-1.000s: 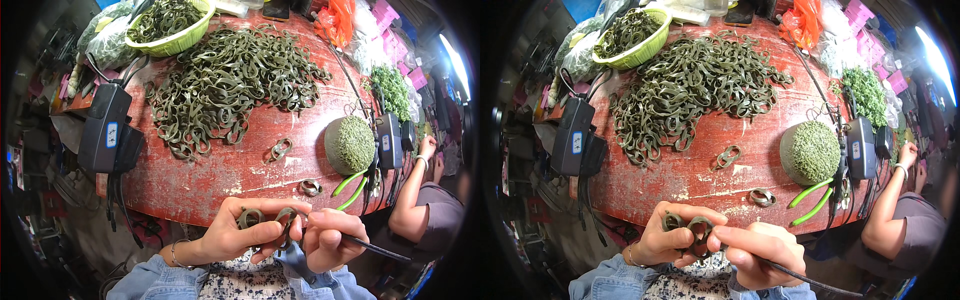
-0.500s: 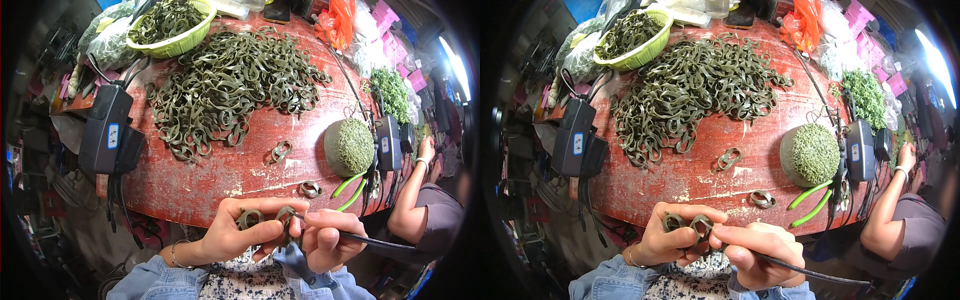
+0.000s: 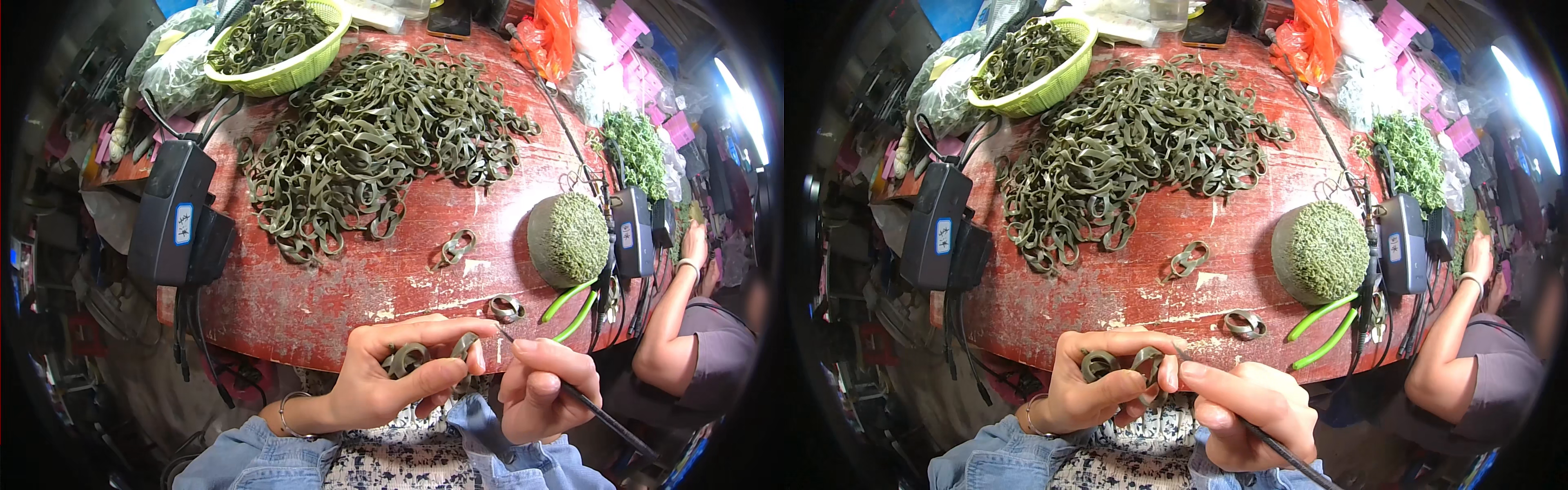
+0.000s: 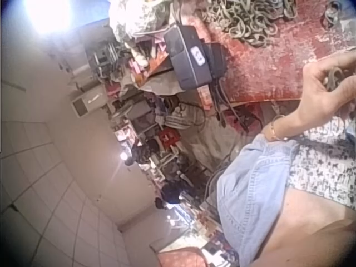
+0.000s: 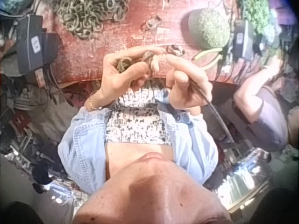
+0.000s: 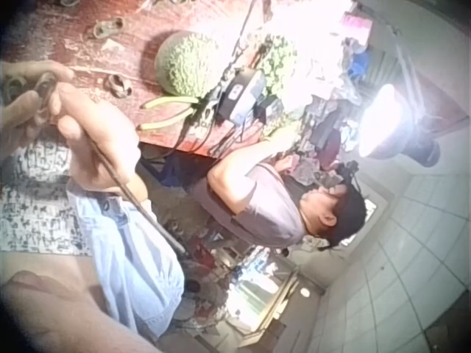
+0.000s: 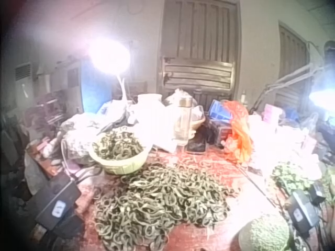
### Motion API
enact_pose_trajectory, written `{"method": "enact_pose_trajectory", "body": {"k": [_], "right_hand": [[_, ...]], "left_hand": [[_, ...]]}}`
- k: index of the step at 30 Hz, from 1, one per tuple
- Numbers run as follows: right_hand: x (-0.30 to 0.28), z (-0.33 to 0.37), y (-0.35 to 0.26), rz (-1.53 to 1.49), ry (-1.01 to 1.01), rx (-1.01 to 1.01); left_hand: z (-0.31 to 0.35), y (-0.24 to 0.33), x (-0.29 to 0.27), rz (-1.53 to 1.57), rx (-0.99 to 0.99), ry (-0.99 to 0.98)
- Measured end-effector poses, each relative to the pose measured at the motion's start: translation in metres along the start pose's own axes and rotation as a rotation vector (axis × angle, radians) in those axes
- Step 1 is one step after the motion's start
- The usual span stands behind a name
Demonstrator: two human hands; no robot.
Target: The recorder uses a specialized crafting tool to attach artificial green leaves onto a rounded base to create a decorative item.
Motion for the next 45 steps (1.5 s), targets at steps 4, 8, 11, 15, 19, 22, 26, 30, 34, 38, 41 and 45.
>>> {"method": "enact_pose_trajectory", "body": {"k": [4,8,11,15,19,22,26,30,34,38,41,45], "right_hand": [[0.006,-0.005,-0.005,-0.077,-0.186,-0.066],[0.001,0.004,-0.001,0.084,-0.018,-0.006],[0.002,-0.003,-0.002,-0.073,-0.093,-0.017],[0.009,0.0,-0.011,-0.013,-0.031,-0.008],[0.012,0.002,-0.011,0.053,0.165,-0.02],[0.013,0.004,-0.017,0.007,0.225,-0.043],[0.018,0.005,-0.023,0.062,0.22,-0.125],[0.023,0.004,-0.024,-0.082,0.104,-0.149],[0.024,0.002,-0.021,-0.197,0.065,-0.082],[0.031,-0.003,-0.018,-0.295,0.006,-0.027],[0.034,-0.007,-0.019,-0.337,-0.058,-0.006],[0.036,-0.008,-0.014,-0.299,-0.082,0.105]], "left_hand": [[-0.001,0.0,0.004,0.033,0.004,-0.002],[-0.001,-0.002,0.003,0.111,-0.061,-0.016],[-0.002,0.002,0.004,0.104,-0.093,-0.038],[0.001,0.003,0.004,0.129,-0.111,-0.038],[0.007,0.01,0.002,0.048,-0.014,-0.098],[0.013,0.029,0.004,-0.148,0.079,-0.168],[0.019,0.04,0.003,-0.159,0.278,-0.177],[0.021,0.041,-0.001,-0.199,0.263,-0.149],[0.02,0.04,-0.004,-0.244,0.208,-0.127],[0.019,0.04,-0.006,-0.293,0.2,-0.106],[0.018,0.04,-0.007,-0.319,0.215,-0.099],[0.017,0.036,-0.009,-0.337,0.239,-0.09]]}}
Point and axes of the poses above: each hand's wrist, its own z-axis away from the middle knuckle, its own x-axis out of the palm, y = z × x, the point moved 6 cm from there along -z, towards the middle knuckle, and after that the axes turned 9 degrees about x, right-handed, at the moved point
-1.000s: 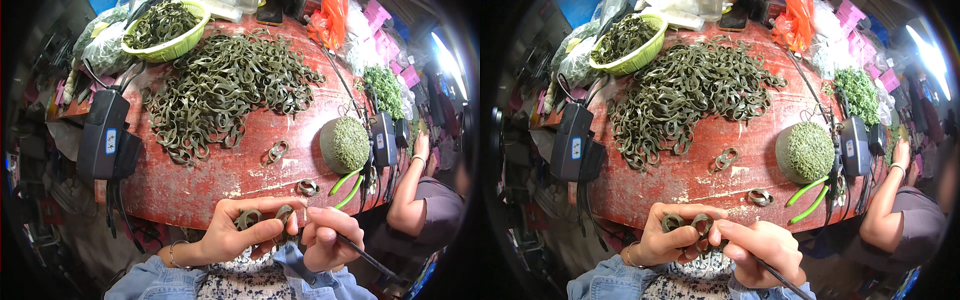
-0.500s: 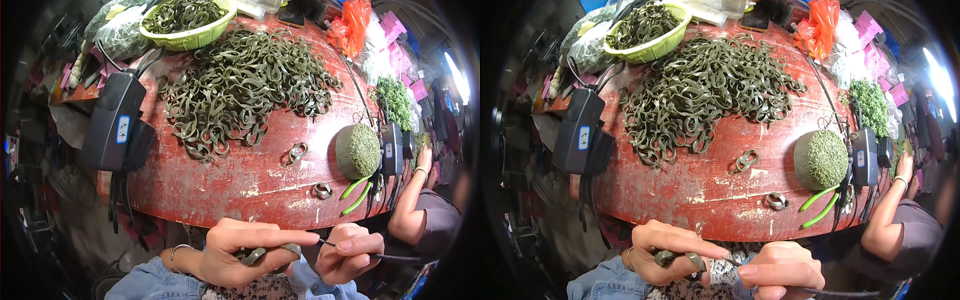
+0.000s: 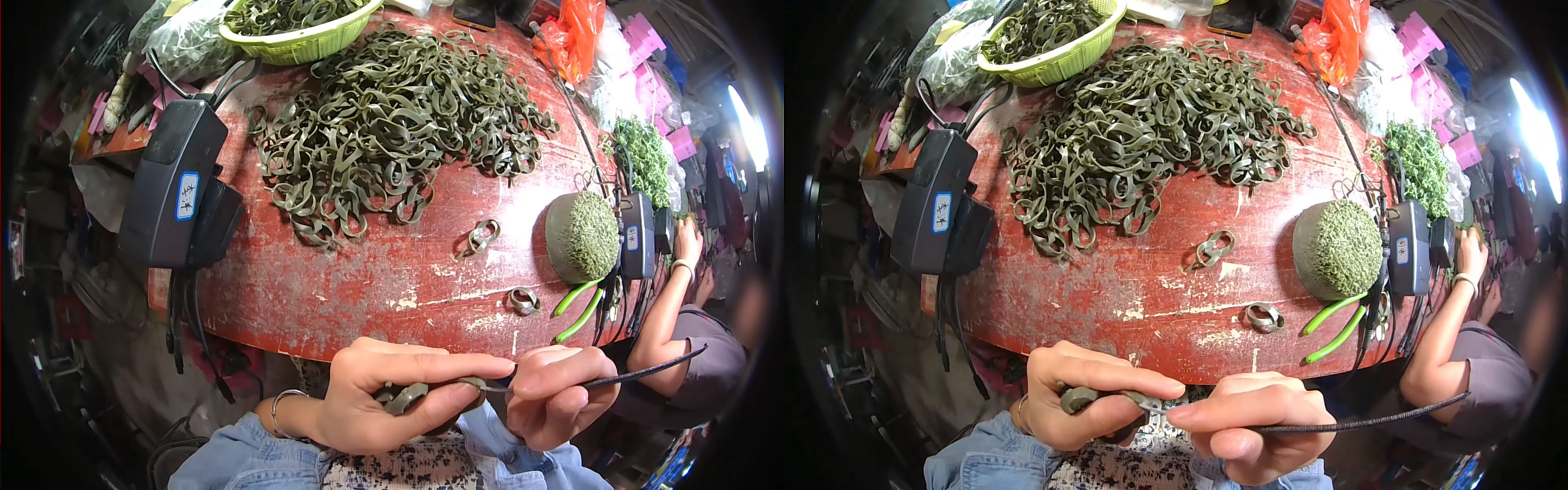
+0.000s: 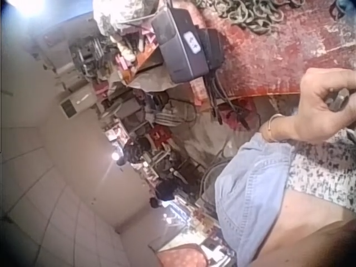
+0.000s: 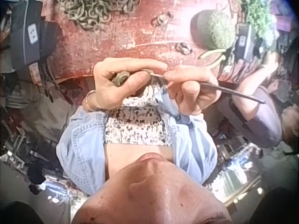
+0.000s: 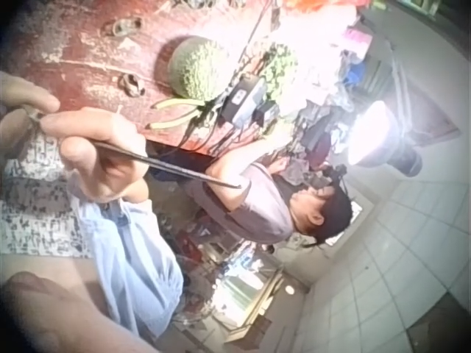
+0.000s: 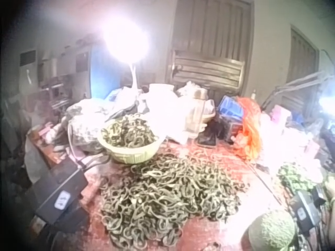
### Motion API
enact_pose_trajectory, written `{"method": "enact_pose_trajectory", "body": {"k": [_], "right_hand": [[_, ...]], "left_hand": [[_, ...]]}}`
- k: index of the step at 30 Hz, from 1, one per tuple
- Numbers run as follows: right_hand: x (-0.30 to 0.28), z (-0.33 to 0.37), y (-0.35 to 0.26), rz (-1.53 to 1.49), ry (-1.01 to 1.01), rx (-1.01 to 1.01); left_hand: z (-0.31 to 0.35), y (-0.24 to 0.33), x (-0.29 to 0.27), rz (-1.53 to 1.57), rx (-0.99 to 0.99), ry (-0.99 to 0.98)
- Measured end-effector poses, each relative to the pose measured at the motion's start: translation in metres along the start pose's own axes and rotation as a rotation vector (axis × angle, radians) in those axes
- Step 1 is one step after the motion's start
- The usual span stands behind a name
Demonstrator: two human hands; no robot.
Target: The recorder uses a specialized crafting tool to attach artificial green leaves onto a rounded base to create a decorative item.
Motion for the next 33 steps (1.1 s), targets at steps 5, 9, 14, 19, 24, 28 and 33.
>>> {"method": "enact_pose_trajectory", "body": {"k": [5,9,14,19,24,28,33], "right_hand": [[-0.006,0.002,0.005,-0.001,0.137,0.086],[-0.007,-0.001,0.001,-0.032,0.035,0.009],[-0.017,0.006,0.01,-0.007,0.111,0.178],[-0.027,0.002,0.013,0.129,0.229,0.297],[-0.005,-0.014,0.031,0.078,-0.018,0.364],[-0.007,-0.014,0.031,-0.039,0.005,0.467],[-0.04,-0.002,0.001,0.044,0.39,0.029]], "left_hand": [[0.0,-0.003,0.0,0.05,-0.096,0.016],[-0.002,-0.006,0.002,0.02,-0.027,0.026],[0.001,-0.013,0.005,0.156,-0.226,0.026],[-0.003,-0.016,-0.003,0.018,0.033,0.272],[-0.007,-0.012,0.003,-0.283,0.072,0.038],[-0.009,-0.006,0.0,-0.318,0.101,0.007],[-0.009,-0.018,-0.001,-0.17,-0.026,0.061]]}}
Point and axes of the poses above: each hand's wrist, its own z-axis away from the middle knuckle, its own x-axis out of the palm, y = z × x, the point moved 6 cm from there along -z, towards the middle knuckle, and after that the axes turned 9 degrees about x, right-handed, at the moved point
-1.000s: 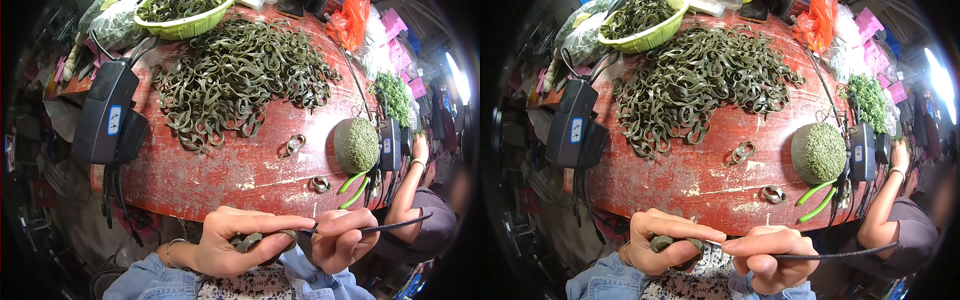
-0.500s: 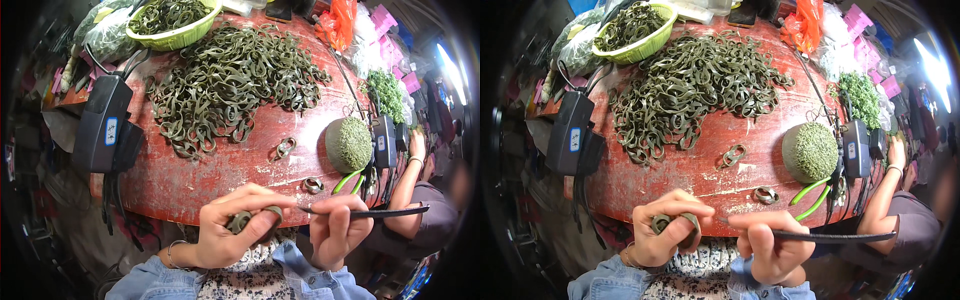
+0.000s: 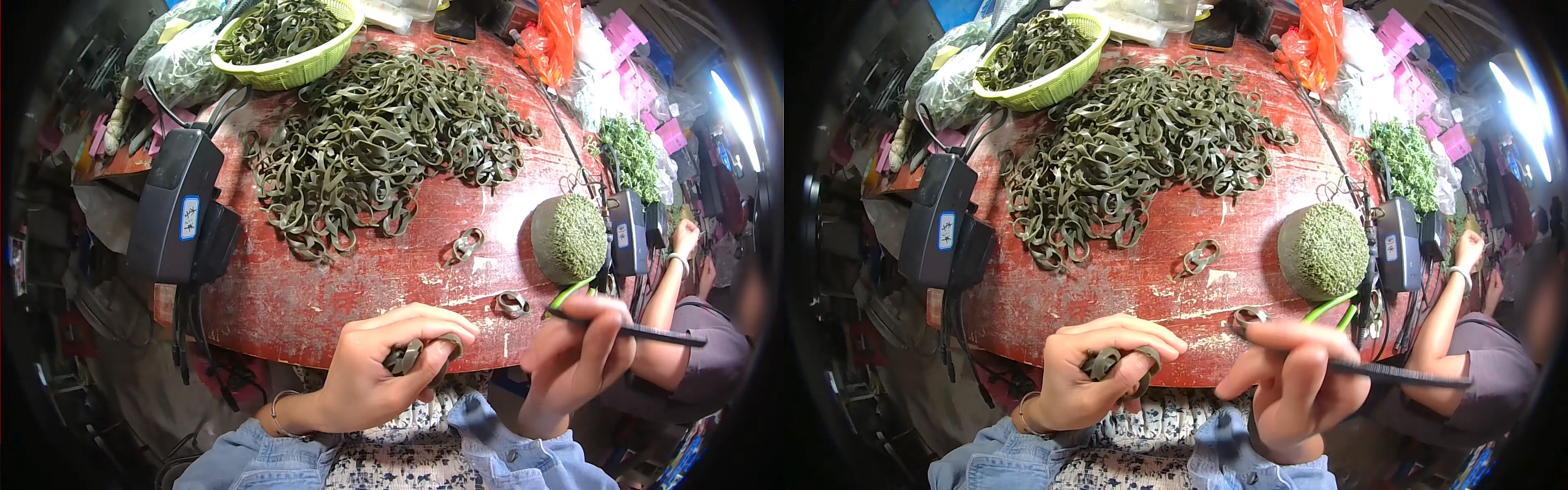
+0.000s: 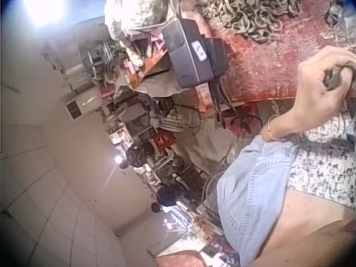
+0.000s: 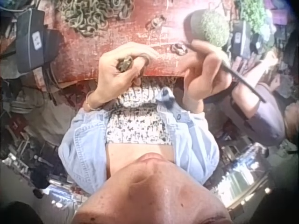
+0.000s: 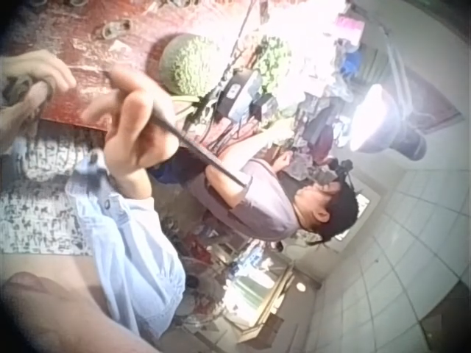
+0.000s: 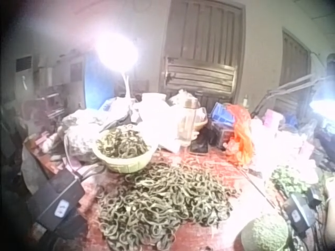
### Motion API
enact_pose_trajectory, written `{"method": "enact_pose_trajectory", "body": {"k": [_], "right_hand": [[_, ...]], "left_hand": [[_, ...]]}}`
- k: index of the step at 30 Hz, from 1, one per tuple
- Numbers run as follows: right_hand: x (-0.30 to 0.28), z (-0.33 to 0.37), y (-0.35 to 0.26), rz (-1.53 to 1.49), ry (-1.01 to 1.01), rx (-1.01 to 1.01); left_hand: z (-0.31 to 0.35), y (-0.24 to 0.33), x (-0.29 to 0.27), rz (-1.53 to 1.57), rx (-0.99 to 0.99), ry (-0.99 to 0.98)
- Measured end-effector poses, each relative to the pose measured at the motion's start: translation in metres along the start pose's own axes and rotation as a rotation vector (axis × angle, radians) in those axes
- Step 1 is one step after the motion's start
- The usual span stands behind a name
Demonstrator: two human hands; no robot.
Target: The recorder uses a specialized crafting tool to attach artificial green leaves onto a rounded base to create a decorative item.
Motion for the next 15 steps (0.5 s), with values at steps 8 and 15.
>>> {"method": "enact_pose_trajectory", "body": {"k": [8,15], "right_hand": [[0.024,0.013,0.011,0.032,-0.509,-0.066],[0.019,0.019,0.018,0.203,-0.214,-0.09]], "left_hand": [[0.0,-0.002,0.0,0.041,-0.103,-0.022],[0.004,-0.006,-0.003,0.067,-0.019,-0.02]]}}
Point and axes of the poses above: each hand's wrist, its own z-axis away from the middle knuckle, its own x-axis out of the palm, y = z × x, the point moved 6 cm from there along -z, towards the middle knuckle, and after that the axes turned 9 degrees about x, right-handed, at the moved point
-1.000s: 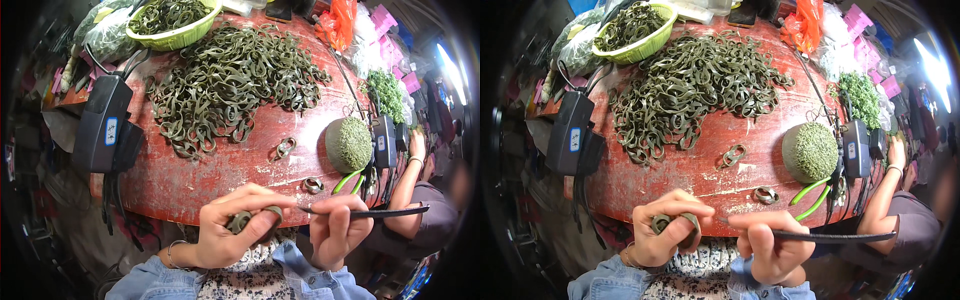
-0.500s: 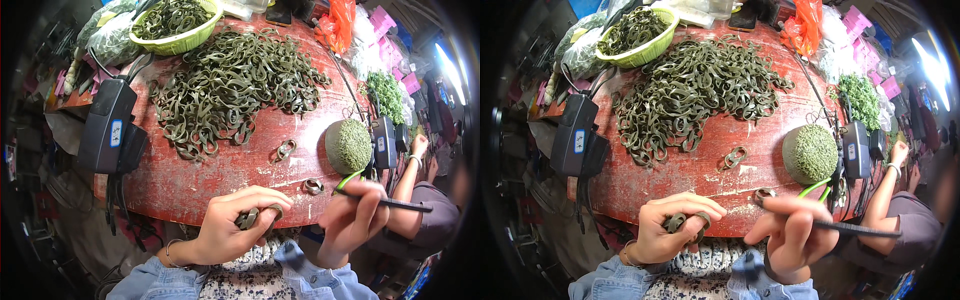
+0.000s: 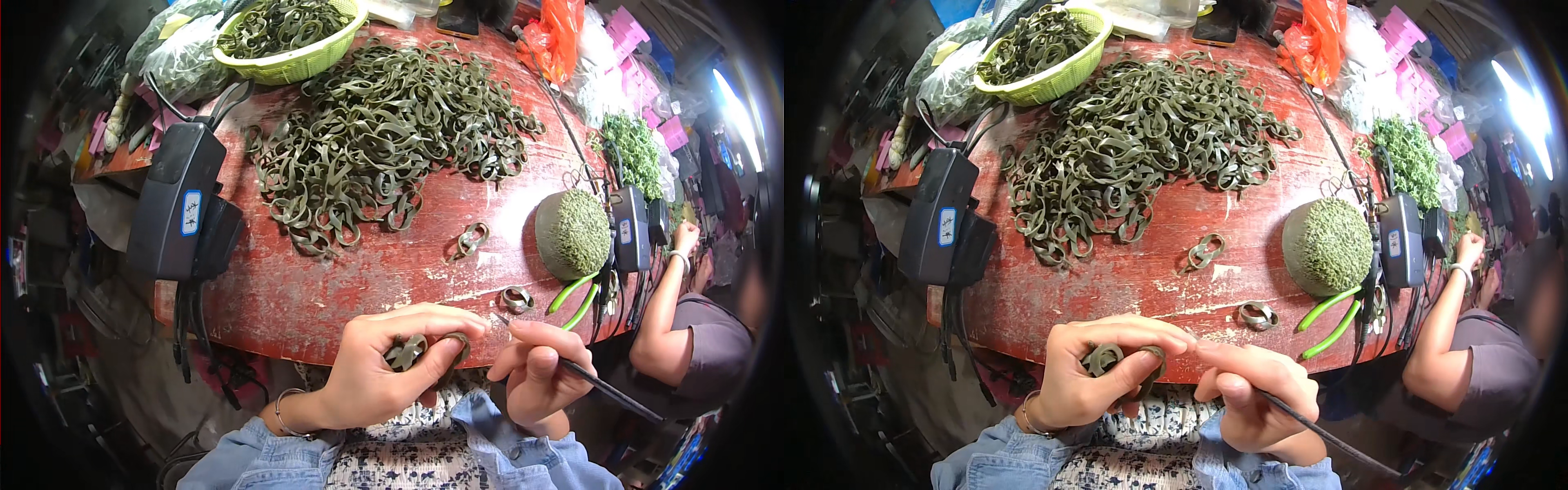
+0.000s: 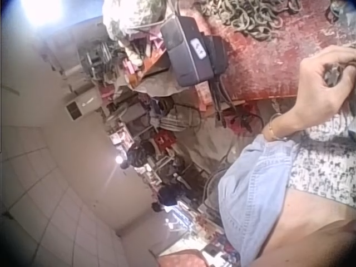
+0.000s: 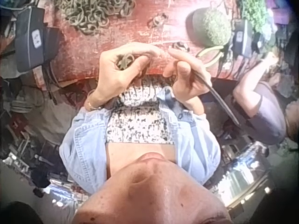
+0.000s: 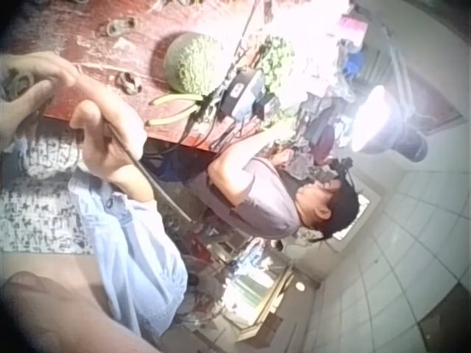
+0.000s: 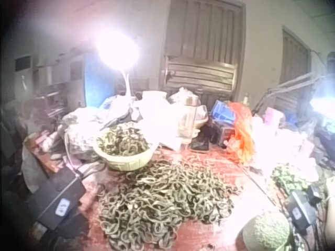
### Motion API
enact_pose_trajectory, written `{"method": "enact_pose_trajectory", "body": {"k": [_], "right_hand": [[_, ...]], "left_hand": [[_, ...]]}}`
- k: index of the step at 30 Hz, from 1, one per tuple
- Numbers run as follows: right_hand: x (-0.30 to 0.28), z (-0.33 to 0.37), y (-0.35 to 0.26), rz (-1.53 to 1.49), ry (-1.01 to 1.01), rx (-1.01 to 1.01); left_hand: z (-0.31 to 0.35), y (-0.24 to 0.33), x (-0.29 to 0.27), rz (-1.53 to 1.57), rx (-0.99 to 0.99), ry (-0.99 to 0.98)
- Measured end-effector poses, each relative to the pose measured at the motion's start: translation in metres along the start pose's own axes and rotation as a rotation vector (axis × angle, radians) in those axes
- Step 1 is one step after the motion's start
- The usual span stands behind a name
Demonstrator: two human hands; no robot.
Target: The recorder uses a specialized crafting tool to attach artificial green leaves onto a rounded base to create a decorative item.
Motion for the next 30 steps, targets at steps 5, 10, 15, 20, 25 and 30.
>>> {"method": "enact_pose_trajectory", "body": {"k": [5,10,15,20,25,30], "right_hand": [[0.011,-0.001,-0.007,-0.034,-0.274,-0.058],[0.0,0.001,-0.004,0.04,0.059,0.079],[0.006,0.001,0.001,-0.022,-0.055,0.125],[-0.003,0.003,0.002,0.036,0.085,0.124],[0.004,-0.001,0.003,-0.148,-0.159,0.114],[-0.003,-0.004,0.001,0.094,0.058,0.047]], "left_hand": [[-0.001,0.003,-0.001,-0.035,-0.038,0.031],[0.0,0.002,-0.001,-0.025,-0.087,0.042],[-0.001,0.001,0.002,0.007,-0.099,0.025],[-0.001,-0.001,0.001,-0.014,-0.066,0.027],[-0.001,-0.003,0.001,0.032,-0.128,0.024],[-0.004,-0.001,0.002,0.005,0.009,0.03]]}}
Point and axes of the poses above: each hand's wrist, its own z-axis away from the middle knuckle, its own x-axis out of the palm, y = z × x, the point moved 6 cm from there along -z, towards the middle knuckle, and after that the axes turned 9 degrees about x, right-handed, at the moved point
